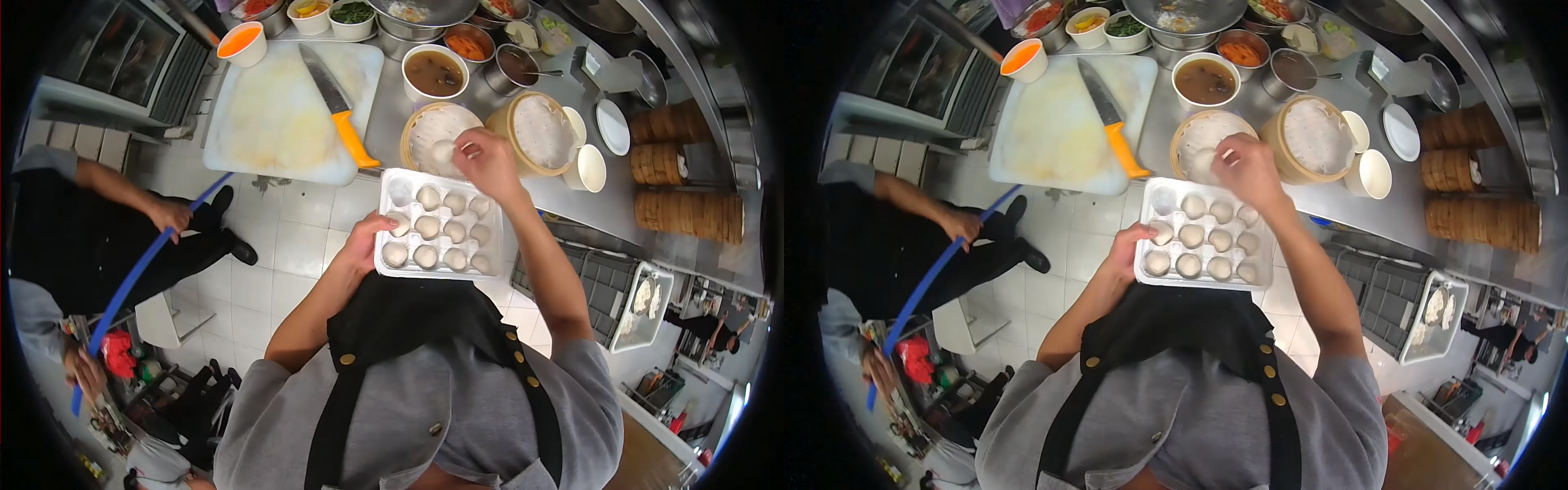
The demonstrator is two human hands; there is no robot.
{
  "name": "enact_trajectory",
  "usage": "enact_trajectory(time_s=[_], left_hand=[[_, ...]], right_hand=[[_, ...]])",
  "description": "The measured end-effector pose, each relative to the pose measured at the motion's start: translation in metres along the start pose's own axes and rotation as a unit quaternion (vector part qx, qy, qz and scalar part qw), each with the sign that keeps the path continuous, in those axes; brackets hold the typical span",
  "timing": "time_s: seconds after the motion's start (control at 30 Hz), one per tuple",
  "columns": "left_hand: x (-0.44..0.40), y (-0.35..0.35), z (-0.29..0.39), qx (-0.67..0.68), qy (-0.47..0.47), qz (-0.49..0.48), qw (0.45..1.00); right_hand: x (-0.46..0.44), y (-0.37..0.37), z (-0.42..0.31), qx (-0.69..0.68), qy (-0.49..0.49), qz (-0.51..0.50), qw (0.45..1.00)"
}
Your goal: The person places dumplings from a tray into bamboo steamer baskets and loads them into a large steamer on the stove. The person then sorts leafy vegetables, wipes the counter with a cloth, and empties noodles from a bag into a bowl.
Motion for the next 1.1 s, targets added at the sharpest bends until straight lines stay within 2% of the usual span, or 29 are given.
enact_trajectory(time_s=[0.03,0.07,0.17,0.23,0.27,0.37,0.4,0.5,0.57,0.67,0.87,1.1], left_hand=[[0.002,-0.004,-0.004,0.008,-0.006,0.008,1.0],[0.01,0.002,0.0,-0.014,0.002,0.068,0.998],[0.018,0.015,0.002,-0.04,0.033,0.072,0.996],[0.016,0.01,-0.004,-0.026,0.039,0.058,0.997],[0.014,0.007,-0.006,-0.025,0.044,0.059,0.997],[0.014,0.017,-0.005,-0.017,0.072,0.06,0.995],[0.012,0.017,-0.005,-0.013,0.075,0.055,0.996],[0.008,0.016,-0.007,-0.013,0.078,0.015,0.997],[0.003,0.019,-0.006,-0.015,0.073,-0.004,0.997],[-0.003,0.023,-0.007,-0.03,0.07,-0.03,0.997],[-0.006,0.03,-0.006,-0.064,0.07,-0.058,0.994],[-0.009,0.033,-0.006,-0.079,0.078,-0.082,0.99]], right_hand=[[-0.005,0.0,0.017,0.026,0.006,-0.009,1.0],[-0.01,0.002,0.036,0.047,-0.001,-0.019,0.999],[-0.016,0.014,0.081,0.091,-0.019,-0.045,0.995],[-0.018,0.019,0.085,0.102,-0.015,-0.057,0.993],[-0.017,0.016,0.089,0.047,0.022,-0.067,0.996],[-0.019,-0.002,0.047,0.114,0.007,-0.076,0.991],[-0.018,-0.007,0.033,0.097,-0.014,-0.065,0.993],[0.006,0.006,-0.031,-0.055,-0.038,-0.164,0.984],[0.033,0.025,-0.048,-0.049,-0.06,-0.24,0.968],[0.049,0.039,-0.057,0.028,-0.088,-0.253,0.963],[0.064,0.034,-0.069,0.093,-0.048,-0.219,0.97],[0.064,0.028,-0.073,0.12,-0.043,-0.218,0.968]])
Point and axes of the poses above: each hand's wrist, its own x-axis away from the middle knuckle, its own y-axis out of the palm, z = x × y, the point moved 4 cm from there along -x, towards the middle knuckle, and after that the axes turned 12 degrees about -x, right-handed, at the moved point
